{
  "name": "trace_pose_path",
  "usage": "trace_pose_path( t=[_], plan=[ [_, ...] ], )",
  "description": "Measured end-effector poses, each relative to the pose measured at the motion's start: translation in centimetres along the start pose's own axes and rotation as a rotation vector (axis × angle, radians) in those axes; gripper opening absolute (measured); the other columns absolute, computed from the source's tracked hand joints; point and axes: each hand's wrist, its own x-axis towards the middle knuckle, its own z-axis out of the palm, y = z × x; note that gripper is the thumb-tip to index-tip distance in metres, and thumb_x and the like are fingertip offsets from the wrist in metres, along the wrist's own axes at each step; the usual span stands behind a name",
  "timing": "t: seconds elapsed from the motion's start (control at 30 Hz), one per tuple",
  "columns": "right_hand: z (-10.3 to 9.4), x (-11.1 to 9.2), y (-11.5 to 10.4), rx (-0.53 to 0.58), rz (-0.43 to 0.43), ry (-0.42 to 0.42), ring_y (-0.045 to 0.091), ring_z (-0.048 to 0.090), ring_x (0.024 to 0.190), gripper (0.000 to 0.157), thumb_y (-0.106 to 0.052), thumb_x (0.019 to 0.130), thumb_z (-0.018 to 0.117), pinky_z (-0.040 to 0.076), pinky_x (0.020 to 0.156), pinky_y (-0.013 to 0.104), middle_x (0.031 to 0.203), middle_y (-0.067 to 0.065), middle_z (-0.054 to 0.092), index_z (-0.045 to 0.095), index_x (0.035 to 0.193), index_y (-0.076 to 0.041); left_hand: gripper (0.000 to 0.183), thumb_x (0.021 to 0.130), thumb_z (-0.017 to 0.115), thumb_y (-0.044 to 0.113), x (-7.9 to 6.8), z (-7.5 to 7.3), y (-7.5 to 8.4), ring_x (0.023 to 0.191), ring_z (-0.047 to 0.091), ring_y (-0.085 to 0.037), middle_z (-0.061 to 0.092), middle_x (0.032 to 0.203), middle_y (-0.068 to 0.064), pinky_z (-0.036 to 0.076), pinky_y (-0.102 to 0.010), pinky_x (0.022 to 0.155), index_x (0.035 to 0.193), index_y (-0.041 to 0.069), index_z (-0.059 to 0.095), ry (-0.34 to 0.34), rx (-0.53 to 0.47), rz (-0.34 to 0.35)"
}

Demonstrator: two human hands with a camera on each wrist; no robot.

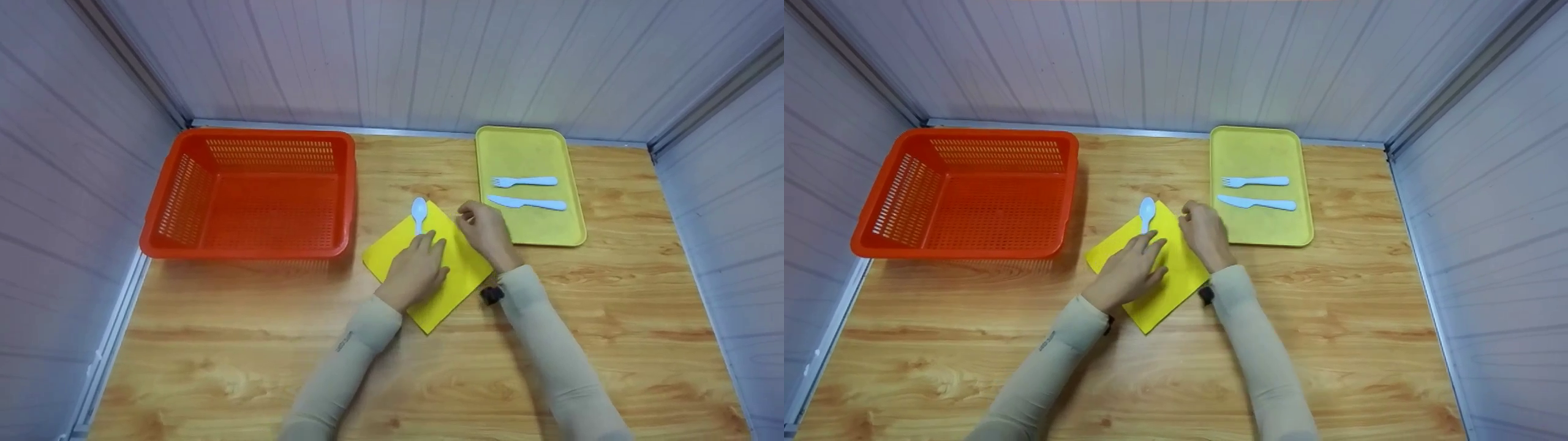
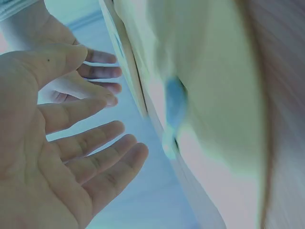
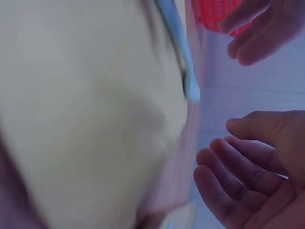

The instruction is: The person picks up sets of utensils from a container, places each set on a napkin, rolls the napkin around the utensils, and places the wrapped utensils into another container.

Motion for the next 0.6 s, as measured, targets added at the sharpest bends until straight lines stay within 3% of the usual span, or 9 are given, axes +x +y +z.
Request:
trace_pose_path(
  t=[0.17,0.3,0.43,0.6],
  plan=[
    [-3.5,0.6,3.7,-0.152,-0.049,0.065,0.034,0.066,0.09,0.019,-0.008,0.097,0.06,0.054,0.077,0.048,0.102,0.019,0.069,0.069,0.111,0.003,0.058,0.101,0.056,0.039,2.5,0.6,2.5,0.139,0.039,-0.03,0.038,0.153,-0.017,0.049,-0.041,0.098,0.148,0.007,0.045,-0.011,0.024,0.095],
    [-5.4,1.2,7.0,-0.259,-0.083,0.069,0.038,0.064,0.09,0.018,-0.005,0.097,0.062,0.054,0.073,0.051,0.103,0.022,0.065,0.068,0.111,0.004,0.058,0.101,0.057,0.039,4.3,1.1,4.0,0.141,0.038,-0.03,0.037,0.154,-0.017,0.05,-0.039,0.097,0.148,0.008,0.044,-0.027,0.05,0.155],
    [-6.3,1.6,9.7,-0.35,-0.099,0.055,0.041,0.063,0.093,0.019,-0.003,0.096,0.063,0.054,0.073,0.053,0.107,0.024,0.063,0.067,0.112,0.004,0.058,0.102,0.055,0.039,5.9,1.5,5.3,0.142,0.036,-0.03,0.036,0.155,-0.017,0.049,-0.038,0.098,0.149,0.008,0.044,-0.061,0.07,0.19],
    [-6.3,1.9,11.8,-0.397,-0.094,0.013,0.042,0.061,0.1,0.022,-0.003,0.096,0.062,0.054,0.078,0.053,0.109,0.025,0.063,0.066,0.116,0.006,0.061,0.102,0.052,0.045,7.3,1.9,6.1,0.145,0.031,-0.03,0.032,0.158,-0.016,0.045,-0.039,0.104,0.152,0.011,0.042,-0.122,0.094,0.174]
  ],
)
